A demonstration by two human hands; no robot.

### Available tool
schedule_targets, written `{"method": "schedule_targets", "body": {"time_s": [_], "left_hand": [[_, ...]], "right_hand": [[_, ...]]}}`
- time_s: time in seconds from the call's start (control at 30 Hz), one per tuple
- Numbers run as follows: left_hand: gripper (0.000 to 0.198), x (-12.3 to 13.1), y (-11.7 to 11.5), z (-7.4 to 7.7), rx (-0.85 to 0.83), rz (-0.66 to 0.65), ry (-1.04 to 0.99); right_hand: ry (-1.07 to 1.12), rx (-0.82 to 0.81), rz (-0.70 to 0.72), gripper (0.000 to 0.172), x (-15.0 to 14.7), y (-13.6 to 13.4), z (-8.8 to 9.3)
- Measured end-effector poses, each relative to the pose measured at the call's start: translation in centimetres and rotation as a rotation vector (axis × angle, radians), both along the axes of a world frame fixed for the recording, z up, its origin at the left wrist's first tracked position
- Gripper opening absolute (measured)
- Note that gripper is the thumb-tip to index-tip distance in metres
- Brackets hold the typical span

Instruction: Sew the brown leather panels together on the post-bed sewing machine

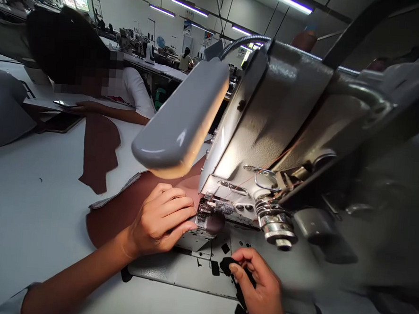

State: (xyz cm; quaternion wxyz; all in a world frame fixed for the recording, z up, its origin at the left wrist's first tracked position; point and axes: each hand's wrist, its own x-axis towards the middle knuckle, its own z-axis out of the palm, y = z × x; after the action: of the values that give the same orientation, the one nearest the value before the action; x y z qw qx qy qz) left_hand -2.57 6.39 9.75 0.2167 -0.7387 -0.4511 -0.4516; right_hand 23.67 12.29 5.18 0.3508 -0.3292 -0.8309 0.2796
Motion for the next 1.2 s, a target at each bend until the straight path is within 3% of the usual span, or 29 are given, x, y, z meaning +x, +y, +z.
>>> {"method": "schedule_targets", "body": {"time_s": [0.2, 0.37, 0.63, 0.87, 1.0, 1.2], "left_hand": [[0.014, -0.1, 0.0, 0.2, -0.037, -0.011, -0.005], [0.015, -0.2, -0.1, 0.2, -0.071, -0.019, 0.014], [0.025, -0.1, -1.7, 1.1, -0.254, -0.005, -0.032], [0.049, -1.0, -2.6, 1.4, -0.505, 0.001, -0.014], [0.069, -1.1, -2.7, 1.3, -0.525, 0.025, -0.011], [0.072, -0.8, -1.8, 0.8, -0.507, 0.1, -0.085]], "right_hand": [[0.059, 0.152, 0.1, 0.01, -1.4, -0.5, 1.9], [0.1, 0.24, 0.027, 0.011, -2.6, -1.1, 3.0], [0.245, 0.558, 0.006, 0.022, -5.9, -1.4, 4.9], [0.168, 0.696, -0.017, 0.026, -7.9, -1.3, 4.7], [0.166, 0.682, -0.027, 0.026, -8.2, -1.3, 4.3], [0.139, 0.69, -0.008, 0.03, -8.3, -1.3, 4.3]]}}
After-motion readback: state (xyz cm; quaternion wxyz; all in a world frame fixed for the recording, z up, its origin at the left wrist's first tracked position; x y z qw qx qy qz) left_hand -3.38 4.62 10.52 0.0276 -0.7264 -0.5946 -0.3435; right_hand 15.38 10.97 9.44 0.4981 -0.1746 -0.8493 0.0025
